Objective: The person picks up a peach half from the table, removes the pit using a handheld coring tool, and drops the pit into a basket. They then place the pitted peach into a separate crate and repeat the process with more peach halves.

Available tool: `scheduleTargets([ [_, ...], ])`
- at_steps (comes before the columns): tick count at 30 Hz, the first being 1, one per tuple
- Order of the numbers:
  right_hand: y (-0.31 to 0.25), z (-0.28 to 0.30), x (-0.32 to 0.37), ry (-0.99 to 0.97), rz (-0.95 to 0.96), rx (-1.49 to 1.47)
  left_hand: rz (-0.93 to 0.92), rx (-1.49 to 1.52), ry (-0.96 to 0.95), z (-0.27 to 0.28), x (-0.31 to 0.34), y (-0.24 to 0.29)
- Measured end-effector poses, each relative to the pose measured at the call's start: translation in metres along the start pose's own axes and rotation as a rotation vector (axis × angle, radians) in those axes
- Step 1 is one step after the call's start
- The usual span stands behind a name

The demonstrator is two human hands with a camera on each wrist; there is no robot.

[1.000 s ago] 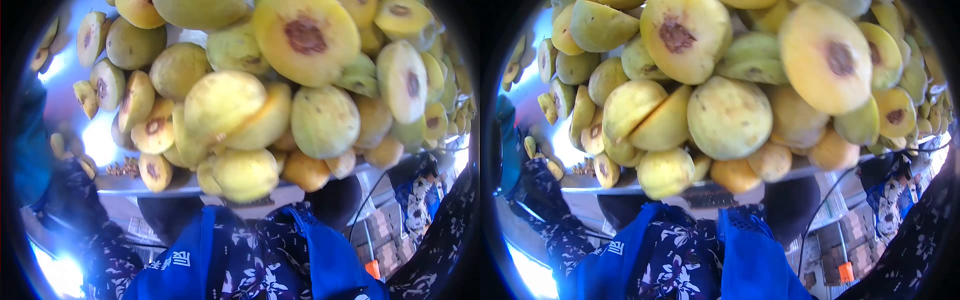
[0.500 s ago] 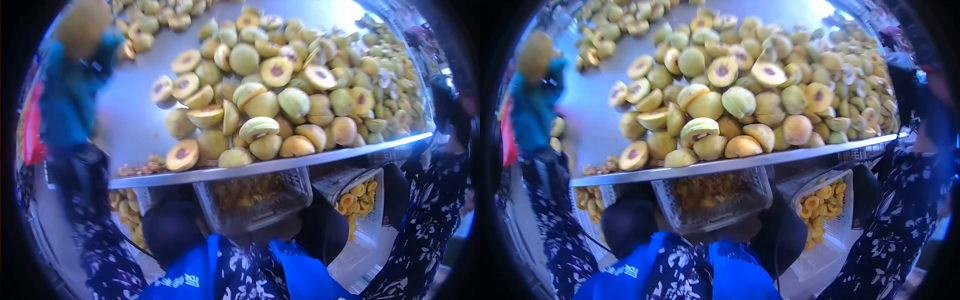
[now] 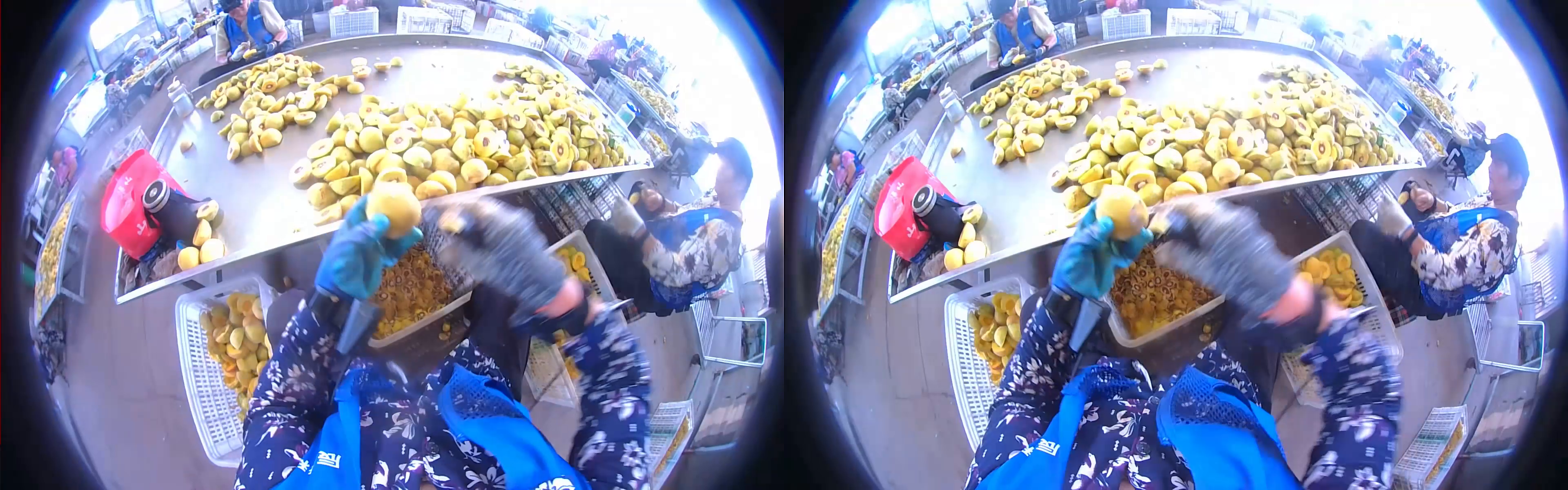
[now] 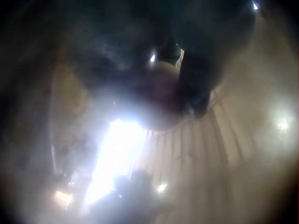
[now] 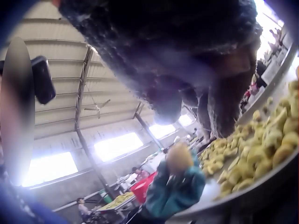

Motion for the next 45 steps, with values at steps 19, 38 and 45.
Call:
scheduleTargets([
  [19, 0.07, -0.105, -0.067, 0.028, 0.073, 0.157, -0.064, 0.158, 0.116, 0.051, -0.062, 0.012],
  [38, 0.131, -0.139, -0.042, -0.245, -0.352, -0.093, -0.09, 0.072, 0.449, 0.092, -0.075, -0.004],
  [45, 0.131, -0.144, -0.041, -0.261, -0.324, -0.045, -0.052, -0.046, 0.438, 0.092, -0.072, -0.008],
])
Point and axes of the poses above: each hand's wrist, its own x-axis away from the middle knuckle, its own z-axis out of the back of the hand, y = z × x, the point moved 5 cm from there along -x, towards the middle knuckle, and after that the axes turned 3 degrees about -y, right-handed, at the moved point
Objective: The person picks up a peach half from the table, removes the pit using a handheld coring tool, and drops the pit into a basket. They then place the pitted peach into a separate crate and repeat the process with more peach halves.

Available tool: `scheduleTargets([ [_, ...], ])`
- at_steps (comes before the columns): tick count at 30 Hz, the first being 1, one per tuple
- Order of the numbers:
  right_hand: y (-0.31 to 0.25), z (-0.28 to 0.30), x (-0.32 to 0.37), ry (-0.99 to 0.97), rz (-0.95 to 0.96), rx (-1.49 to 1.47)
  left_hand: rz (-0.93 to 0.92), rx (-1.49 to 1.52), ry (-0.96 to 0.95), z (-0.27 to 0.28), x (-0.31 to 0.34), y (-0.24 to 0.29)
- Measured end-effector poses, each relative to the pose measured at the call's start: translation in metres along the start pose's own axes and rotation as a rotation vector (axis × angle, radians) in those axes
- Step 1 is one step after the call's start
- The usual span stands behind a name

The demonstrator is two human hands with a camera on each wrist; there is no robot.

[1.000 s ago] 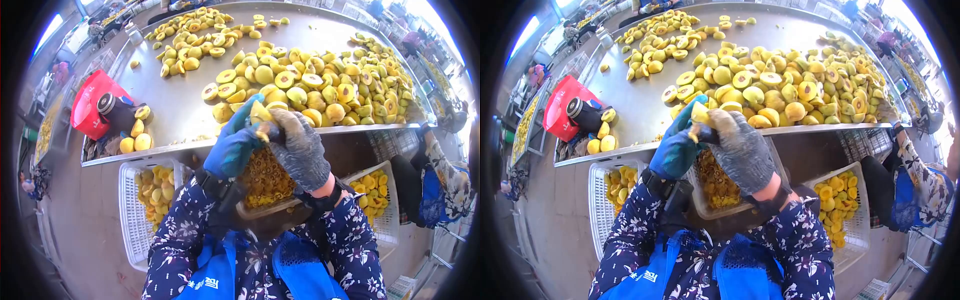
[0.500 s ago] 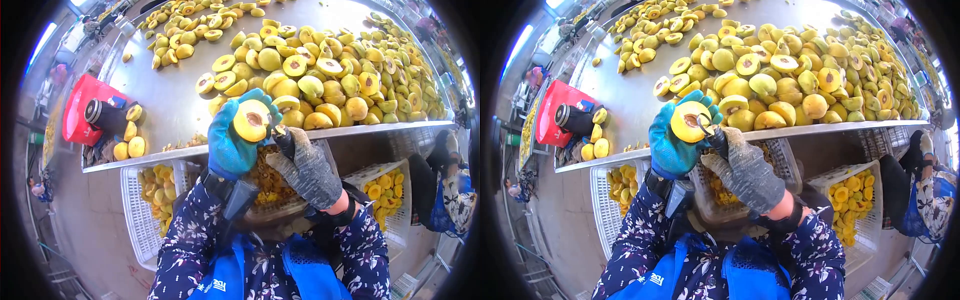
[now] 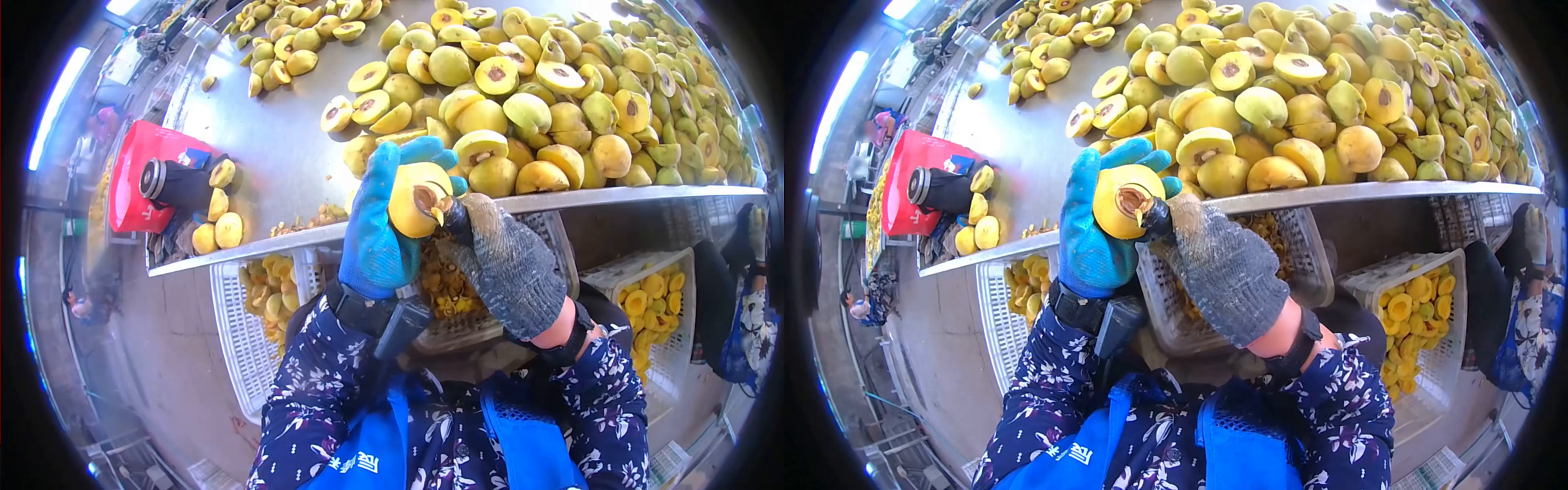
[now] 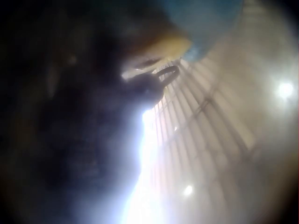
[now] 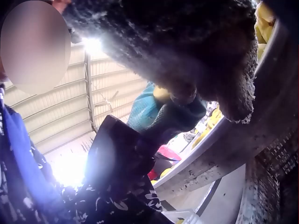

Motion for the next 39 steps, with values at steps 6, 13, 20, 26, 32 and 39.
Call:
scheduleTargets([
  [6, 0.007, -0.01, 0.004, -0.003, 0.014, 0.123, 0.011, -0.029, 0.032, 0.001, 0.002, -0.005],
  [13, 0.014, -0.021, 0.009, -0.016, 0.02, 0.098, 0.033, -0.163, -0.023, 0.003, 0.004, -0.007],
  [20, 0.015, -0.026, 0.017, -0.045, -0.041, 0.149, 0.038, -0.291, -0.024, 0.007, 0.008, -0.013],
  [26, 0.024, -0.036, 0.021, -0.034, -0.075, 0.034, -0.007, -0.379, -0.122, 0.006, 0.007, -0.014],
  [32, 0.022, -0.037, 0.02, -0.052, -0.111, -0.037, -0.066, -0.294, 0.035, 0.013, 0.005, -0.017],
  [39, 0.015, -0.021, 0.012, -0.154, -0.247, -0.223, -0.055, -0.238, 0.029, -0.004, 0.007, -0.006],
])
Point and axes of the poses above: each hand's wrist, its own x-axis away from the middle knuckle, its own z-axis out of the back of the hand, y = z × x, the point moved 5 cm from there along -x, towards the middle knuckle, and after that the axes turned 3 degrees about -y, right-handed, at the moved point
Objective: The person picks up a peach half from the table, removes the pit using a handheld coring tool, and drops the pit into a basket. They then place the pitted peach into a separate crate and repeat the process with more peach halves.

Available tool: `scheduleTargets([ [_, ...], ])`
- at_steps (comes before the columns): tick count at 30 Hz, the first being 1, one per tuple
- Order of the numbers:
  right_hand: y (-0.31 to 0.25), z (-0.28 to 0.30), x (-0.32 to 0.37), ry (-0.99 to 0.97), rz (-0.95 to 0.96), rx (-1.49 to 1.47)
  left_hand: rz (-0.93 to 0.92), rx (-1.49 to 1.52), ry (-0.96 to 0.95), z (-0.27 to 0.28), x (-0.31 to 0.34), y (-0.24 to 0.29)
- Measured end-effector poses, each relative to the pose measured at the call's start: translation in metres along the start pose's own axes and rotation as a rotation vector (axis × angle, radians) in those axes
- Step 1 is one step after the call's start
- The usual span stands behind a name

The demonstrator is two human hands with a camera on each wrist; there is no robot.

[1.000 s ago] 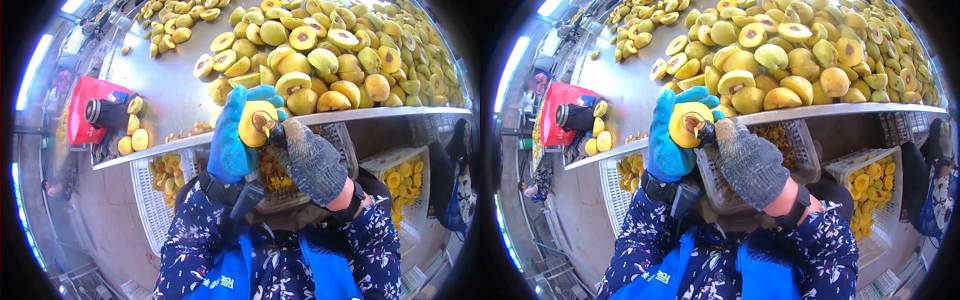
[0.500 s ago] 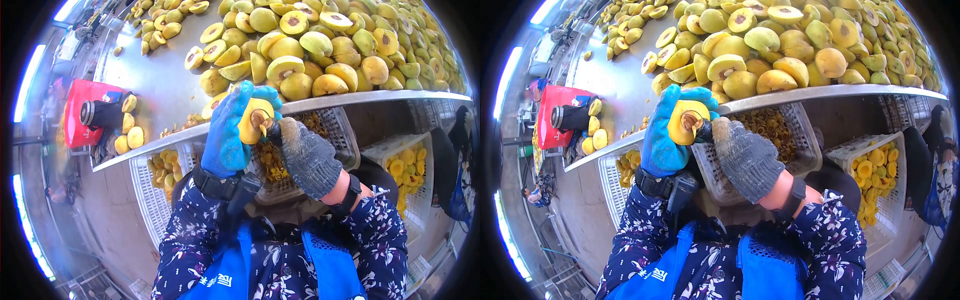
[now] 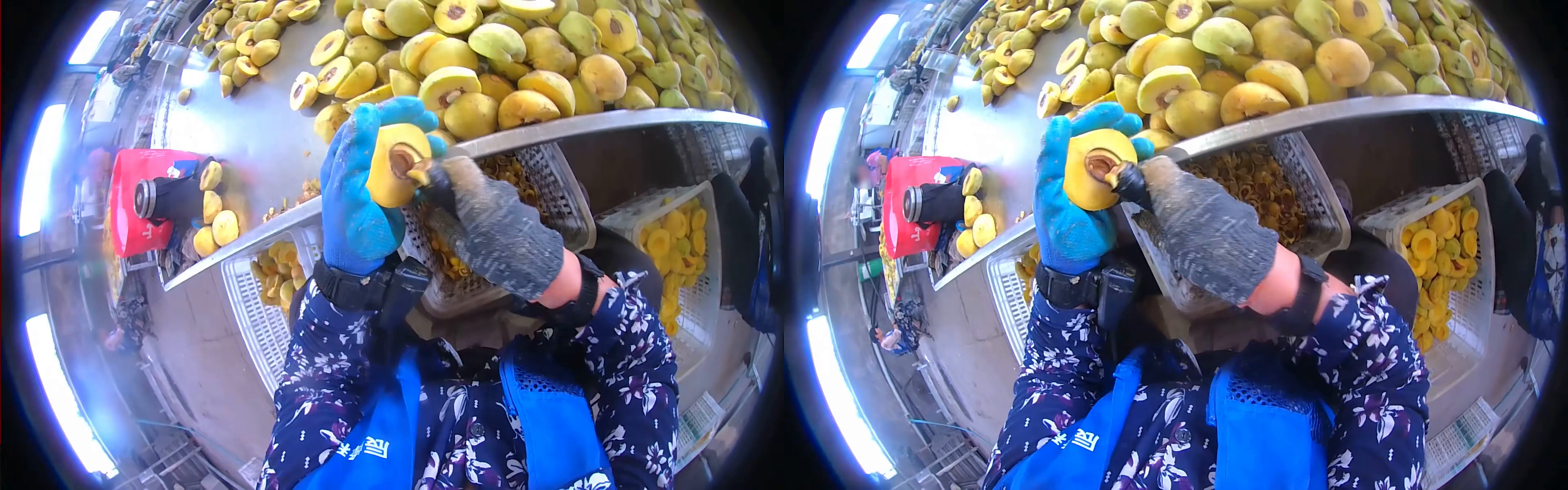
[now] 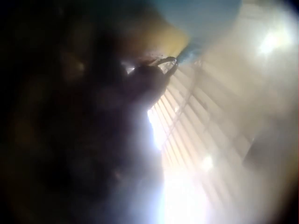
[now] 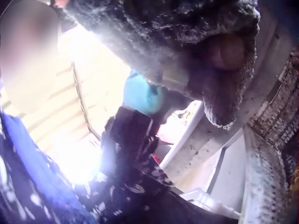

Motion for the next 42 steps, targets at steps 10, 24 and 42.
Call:
scheduleTargets([
  [10, -0.008, 0.0, -0.007, 0.124, 0.145, -0.257, -0.157, 0.101, -0.057, -0.009, -0.001, -0.006],
  [24, 0.005, 0.007, -0.003, 0.175, 0.113, -0.093, 0.044, 0.488, -0.103, 0.001, -0.008, -0.002],
  [42, 0.001, -0.004, -0.001, 0.108, 0.042, -0.048, -0.283, -0.022, -0.123, 0.005, -0.006, -0.012],
])
Point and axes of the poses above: each hand's wrist, its own x-axis away from the middle knuckle, its own z-axis out of the back of the hand, y = z × x, the point moved 5 cm from there along -x, towards the middle knuckle, and after that the axes turned 3 degrees about -y, right-handed, at the moved point
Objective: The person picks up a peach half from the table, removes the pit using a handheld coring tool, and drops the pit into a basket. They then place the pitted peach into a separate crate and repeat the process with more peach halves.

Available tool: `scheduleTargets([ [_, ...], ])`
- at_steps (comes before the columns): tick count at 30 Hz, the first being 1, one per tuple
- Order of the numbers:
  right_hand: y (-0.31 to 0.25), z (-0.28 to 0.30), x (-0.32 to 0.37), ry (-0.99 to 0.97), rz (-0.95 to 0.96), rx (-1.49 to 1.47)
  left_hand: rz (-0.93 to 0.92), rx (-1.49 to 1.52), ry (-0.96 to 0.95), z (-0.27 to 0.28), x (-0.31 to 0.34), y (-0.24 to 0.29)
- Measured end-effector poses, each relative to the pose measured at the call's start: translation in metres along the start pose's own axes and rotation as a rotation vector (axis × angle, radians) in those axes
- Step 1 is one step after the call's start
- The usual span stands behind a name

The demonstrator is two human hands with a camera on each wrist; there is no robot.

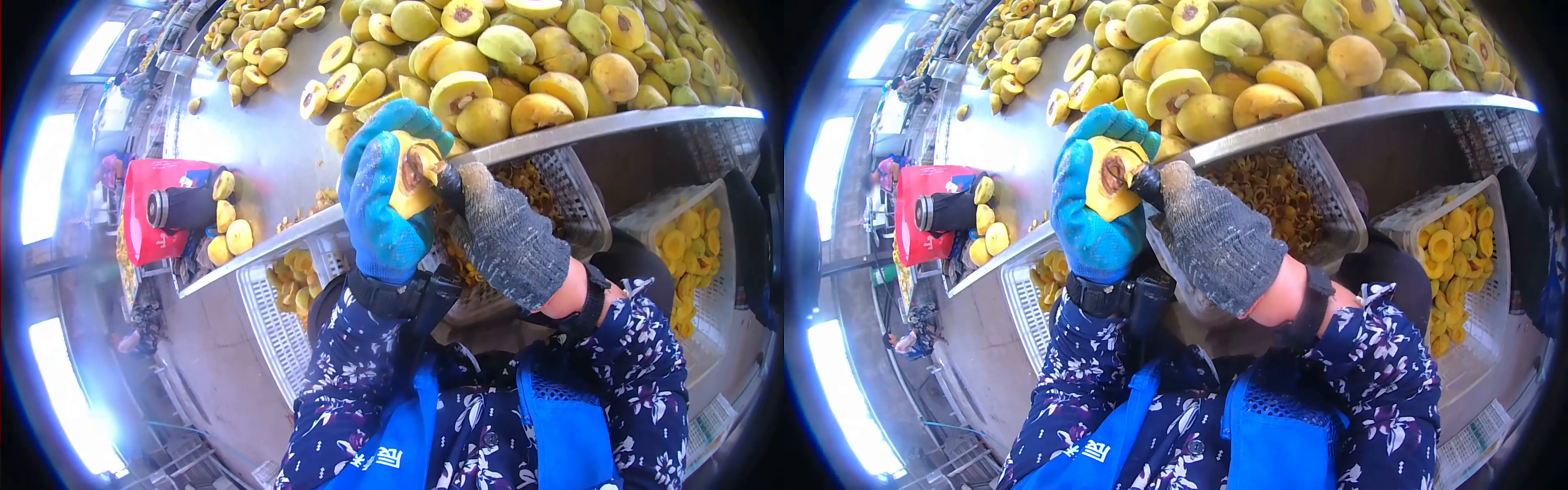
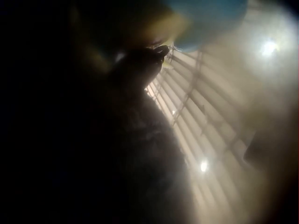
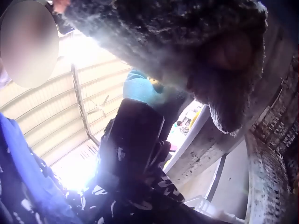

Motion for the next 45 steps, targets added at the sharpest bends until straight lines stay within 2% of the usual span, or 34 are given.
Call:
scheduleTargets([
  [2, -0.002, 0.001, 0.001, -0.003, 0.039, -0.08, -0.079, -0.004, 0.025, -0.005, 0.001, 0.004],
  [4, 0.002, -0.003, 0.001, -0.032, -0.054, -0.079, -0.077, -0.018, 0.049, -0.004, 0.001, 0.003],
  [6, 0.003, -0.006, 0.002, -0.042, 0.031, -0.037, -0.11, -0.125, 0.046, -0.002, 0.003, 0.006],
  [10, 0.007, -0.018, 0.004, 0.008, 0.017, -0.101, -0.159, -0.313, -0.027, -0.003, 0.005, 0.011],
  [11, 0.007, -0.018, 0.005, 0.0, 0.013, -0.124, -0.206, -0.42, -0.022, -0.004, 0.005, 0.012],
  [14, 0.005, -0.017, 0.007, -0.006, 0.0, -0.134, -0.177, -0.502, 0.019, -0.002, 0.009, 0.013],
  [15, 0.004, -0.016, 0.008, -0.004, -0.008, -0.123, -0.174, -0.504, 0.021, -0.003, 0.009, 0.013],
  [17, 0.0, -0.014, 0.01, -0.037, -0.054, -0.126, -0.095, -0.155, -0.004, -0.001, 0.008, 0.009],
  [19, 0.002, -0.015, 0.013, -0.07, -0.097, -0.123, -0.082, -0.193, -0.025, 0.0, 0.007, 0.01],
  [24, -0.003, -0.009, 0.016, -0.067, -0.014, -0.204, -0.105, -0.305, -0.089, -0.004, 0.009, 0.013],
  [26, 0.001, -0.01, 0.016, -0.1, 0.002, -0.264, 0.019, -0.193, -0.064, 0.001, 0.008, 0.006],
  [28, 0.0, -0.009, 0.016, -0.133, 0.018, -0.322, 0.027, -0.19, -0.069, 0.0, 0.008, 0.004],
  [29, 0.002, -0.01, 0.015, -0.162, -0.062, -0.275, 0.04, -0.189, -0.073, -0.002, 0.009, 0.002],
  [30, 0.004, -0.01, 0.015, -0.191, -0.142, -0.23, 0.034, -0.185, -0.07, -0.003, 0.01, 0.0],
  [31, 0.005, -0.009, 0.016, -0.189, -0.138, -0.223, -0.039, -0.269, -0.049, -0.004, 0.01, 0.001],
  [32, 0.005, -0.01, 0.017, -0.181, -0.087, -0.257, -0.113, -0.351, -0.027, -0.005, 0.01, 0.004],
  [34, 0.006, -0.011, 0.016, -0.174, -0.031, -0.285, -0.125, -0.332, -0.031, -0.006, 0.008, 0.005],
  [36, 0.009, -0.013, 0.016, -0.178, -0.075, -0.273, 0.042, -0.189, -0.041, -0.003, 0.007, -0.002],
  [40, 0.013, -0.012, 0.02, -0.259, -0.11, -0.259, 0.141, -0.191, -0.088, -0.007, 0.004, 0.004],
  [42, 0.011, -0.012, 0.021, -0.196, 0.058, -0.362, 0.263, -0.162, -0.168, -0.008, 0.003, 0.0],
  [43, 0.011, -0.011, 0.022, -0.205, 0.057, -0.355, 0.26, -0.157, -0.159, -0.006, 0.001, 0.001],
  [45, 0.013, -0.01, 0.026, -0.29, -0.053, -0.39, 0.32, -0.218, -0.262, -0.01, -0.001, 0.0],
])
Point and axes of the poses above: each hand's wrist, its own x-axis away from the middle knuckle, its own z-axis out of the back of the hand, y = z × x, the point moved 5 cm from there along -x, towards the middle knuckle, and after that the axes turned 3 degrees about -y, right-handed, at the moved point
